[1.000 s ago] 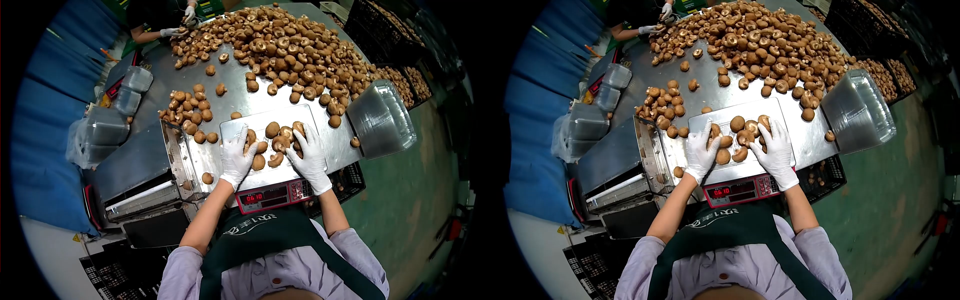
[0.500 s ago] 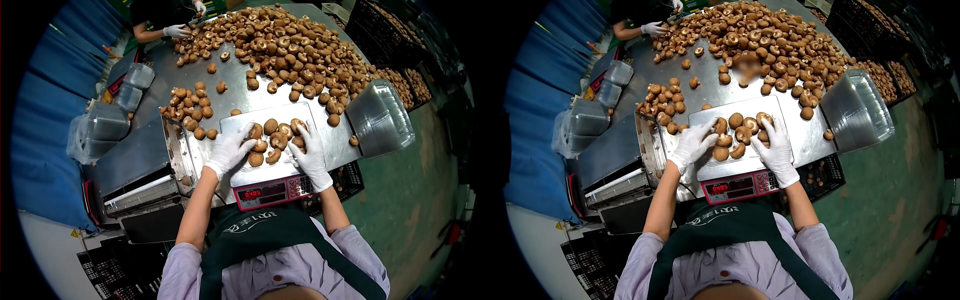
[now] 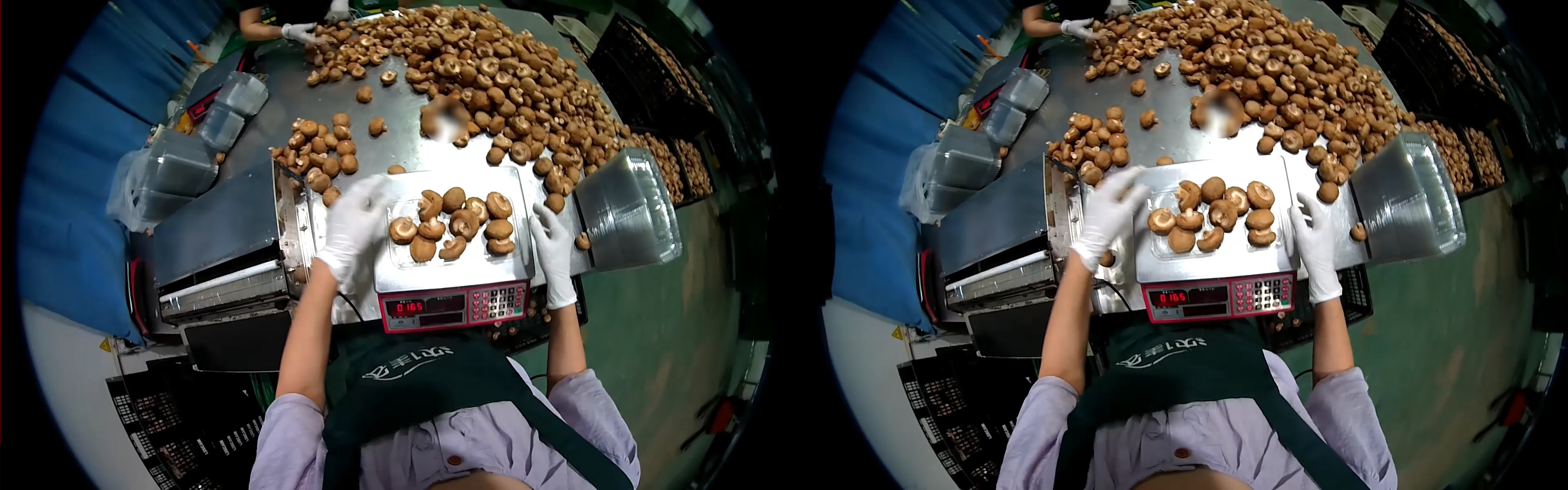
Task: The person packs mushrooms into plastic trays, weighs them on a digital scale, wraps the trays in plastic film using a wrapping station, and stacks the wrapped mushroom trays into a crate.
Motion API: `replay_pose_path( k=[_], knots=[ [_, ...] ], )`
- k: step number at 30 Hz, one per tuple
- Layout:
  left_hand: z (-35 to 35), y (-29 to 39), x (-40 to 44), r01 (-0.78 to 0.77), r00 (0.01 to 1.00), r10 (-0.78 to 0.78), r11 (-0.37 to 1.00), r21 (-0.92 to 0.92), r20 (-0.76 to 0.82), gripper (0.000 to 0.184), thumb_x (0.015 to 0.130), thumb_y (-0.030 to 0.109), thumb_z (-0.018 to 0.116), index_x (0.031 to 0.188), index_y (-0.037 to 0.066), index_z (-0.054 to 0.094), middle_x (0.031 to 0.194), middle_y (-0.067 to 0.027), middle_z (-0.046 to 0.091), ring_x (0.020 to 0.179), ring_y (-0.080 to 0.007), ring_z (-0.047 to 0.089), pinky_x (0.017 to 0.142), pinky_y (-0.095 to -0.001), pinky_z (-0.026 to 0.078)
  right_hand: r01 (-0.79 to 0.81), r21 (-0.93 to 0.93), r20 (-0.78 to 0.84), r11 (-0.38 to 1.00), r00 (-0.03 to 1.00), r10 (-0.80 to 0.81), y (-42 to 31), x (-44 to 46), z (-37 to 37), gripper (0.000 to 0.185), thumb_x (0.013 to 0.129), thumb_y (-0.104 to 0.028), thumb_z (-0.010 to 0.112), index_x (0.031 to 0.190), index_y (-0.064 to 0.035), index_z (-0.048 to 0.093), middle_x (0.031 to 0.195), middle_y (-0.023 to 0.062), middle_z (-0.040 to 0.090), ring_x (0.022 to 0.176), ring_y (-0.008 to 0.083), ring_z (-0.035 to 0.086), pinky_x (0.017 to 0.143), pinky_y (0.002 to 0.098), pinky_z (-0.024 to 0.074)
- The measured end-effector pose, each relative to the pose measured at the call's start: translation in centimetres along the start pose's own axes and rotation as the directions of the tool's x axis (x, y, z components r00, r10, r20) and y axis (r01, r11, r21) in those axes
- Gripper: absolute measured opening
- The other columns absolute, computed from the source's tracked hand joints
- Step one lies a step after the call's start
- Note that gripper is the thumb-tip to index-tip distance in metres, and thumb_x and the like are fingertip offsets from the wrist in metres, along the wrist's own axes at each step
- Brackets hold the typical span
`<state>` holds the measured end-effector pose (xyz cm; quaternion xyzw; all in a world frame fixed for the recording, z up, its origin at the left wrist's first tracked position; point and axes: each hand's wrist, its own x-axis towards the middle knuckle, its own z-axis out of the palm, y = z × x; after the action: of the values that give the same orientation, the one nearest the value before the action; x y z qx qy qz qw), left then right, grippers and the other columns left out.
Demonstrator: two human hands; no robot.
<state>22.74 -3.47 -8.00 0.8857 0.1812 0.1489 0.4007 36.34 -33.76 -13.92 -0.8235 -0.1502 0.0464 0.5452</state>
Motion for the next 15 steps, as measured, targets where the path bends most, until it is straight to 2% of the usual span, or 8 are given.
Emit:
replay_pose_path(
  k=[2, 3, 4, 5, 6, 7, 10, 15],
  knots=[
    [3.3, 0.0, -0.2, -0.197, 0.98, 0.191, 0.971, 0.133, 0.059, 0.041, 0.083, 0.026, 0.063, 0.119, 0.007, 0.059, 0.119, -0.0148, 0.058, 0.11, -0.0274, 0.054, 0.098, -0.034, 0.04, 0.149, -0.075, -0.037, 0.986, 0.988, -0.152, 2.9, 0.1, 0.9, 0.032, 0.088, -0.017, 0.06, 0.112, 0.0026, 0.059, 0.095, 0.0142, 0.065, 0.082, 0.0189, 0.061, 0.073, 0.0295, 0.0482],
    [4.3, -0.1, 0.0, -0.358, 0.934, 0.339, 0.896, 0.262, 0.113, 0.046, 0.08, 0.027, 0.064, 0.121, 0.008, 0.057, 0.12, -0.0157, 0.055, 0.112, -0.03, 0.052, 0.1, -0.0354, 0.039, 0.096, -0.104, -0.03, 0.99, 0.995, -0.1, 1.2, -0.3, 1.0, 0.031, 0.086, -0.016, 0.061, 0.11, 0.0031, 0.06, 0.092, 0.0138, 0.065, 0.084, 0.0189, 0.061, 0.075, 0.0292, 0.0477],
    [5.0, 0.7, -0.2, -0.372, 0.921, 0.336, 0.908, 0.192, 0.197, 0.054, 0.076, 0.029, 0.064, 0.126, 0.013, 0.053, 0.123, -0.0167, 0.052, 0.113, -0.0323, 0.048, 0.102, -0.0396, 0.036, 0.025, -0.1, -0.024, 0.995, 0.999, -0.027, -1.2, -0.7, 1.1, 0.03, 0.086, -0.016, 0.062, 0.11, 0.0025, 0.06, 0.091, 0.0143, 0.065, 0.085, 0.0201, 0.061, 0.076, 0.0306, 0.0477],
    [6.0, 1.1, -0.2, -0.329, 0.918, 0.257, 0.92, 0.215, 0.302, 0.056, 0.079, 0.034, 0.06, 0.131, 0.017, 0.05, 0.131, -0.0158, 0.047, 0.12, -0.0307, 0.044, 0.104, -0.0451, 0.031, 0.155, -0.114, -0.073, 0.981, 0.984, -0.164, 1.3, -0.4, 1.8, 0.03, 0.086, -0.015, 0.061, 0.11, 0.0025, 0.06, 0.09, 0.0159, 0.066, 0.084, 0.0237, 0.063, 0.076, 0.033, 0.0487],
    [7.9, -0.6, -0.6, -0.421, 0.901, 0.351, 0.847, 0.324, 0.255, 0.057, 0.082, 0.041, 0.056, 0.134, 0.021, 0.046, 0.133, -0.0154, 0.046, 0.123, -0.0305, 0.043, 0.105, -0.0503, 0.027, 0.166, -0.164, -0.073, 0.972, 0.981, -0.179, 2.8, -0.2, 2.2, 0.029, 0.085, -0.014, 0.06, 0.109, 0.0025, 0.061, 0.09, 0.0176, 0.066, 0.084, 0.0278, 0.063, 0.077, 0.0354, 0.0493],
    [7.2, 0.6, -1.0, -0.41, 0.907, 0.33, 0.831, 0.377, 0.261, 0.059, 0.083, 0.046, 0.053, 0.136, 0.021, 0.044, 0.135, -0.0147, 0.044, 0.125, -0.0295, 0.042, 0.104, -0.0526, 0.027, 0.183, -0.162, -0.088, 0.97, 0.976, -0.199, 3.5, -0.1, 2.8, 0.027, 0.084, -0.012, 0.06, 0.106, 0.0023, 0.062, 0.092, 0.019, 0.066, 0.085, 0.0305, 0.064, 0.078, 0.037, 0.0495],
    [7.0, 1.0, -2.1, -0.357, 0.931, 0.364, 0.873, 0.331, 0.044, 0.053, 0.079, 0.041, 0.064, 0.122, 0.01, 0.055, 0.116, -0.0156, 0.054, 0.104, -0.0319, 0.053, 0.09, -0.0397, 0.041, 0.144, -0.178, -0.058, 0.973, 0.986, -0.156, 0.4, -0.5, 3.0, 0.026, 0.083, -0.014, 0.058, 0.104, 0.0011, 0.062, 0.093, 0.0202, 0.065, 0.085, 0.0335, 0.064, 0.077, 0.0389, 0.0496],
    [7.3, -0.3, -2.4, -0.214, 0.969, 0.228, 0.966, 0.142, -0.09, 0.045, 0.085, 0.034, 0.062, 0.119, 0.005, 0.056, 0.112, -0.0166, 0.054, 0.103, -0.034, 0.053, 0.088, -0.0393, 0.043, 0.075, -0.276, -0.073, 0.958, 0.992, -0.099, 0.1, -0.8, 3.8, 0.026, 0.085, -0.01, 0.055, 0.109, -0.0009, 0.061, 0.093, 0.0202, 0.066, 0.086, 0.0304, 0.065, 0.076, 0.0355, 0.0502]
  ],
)
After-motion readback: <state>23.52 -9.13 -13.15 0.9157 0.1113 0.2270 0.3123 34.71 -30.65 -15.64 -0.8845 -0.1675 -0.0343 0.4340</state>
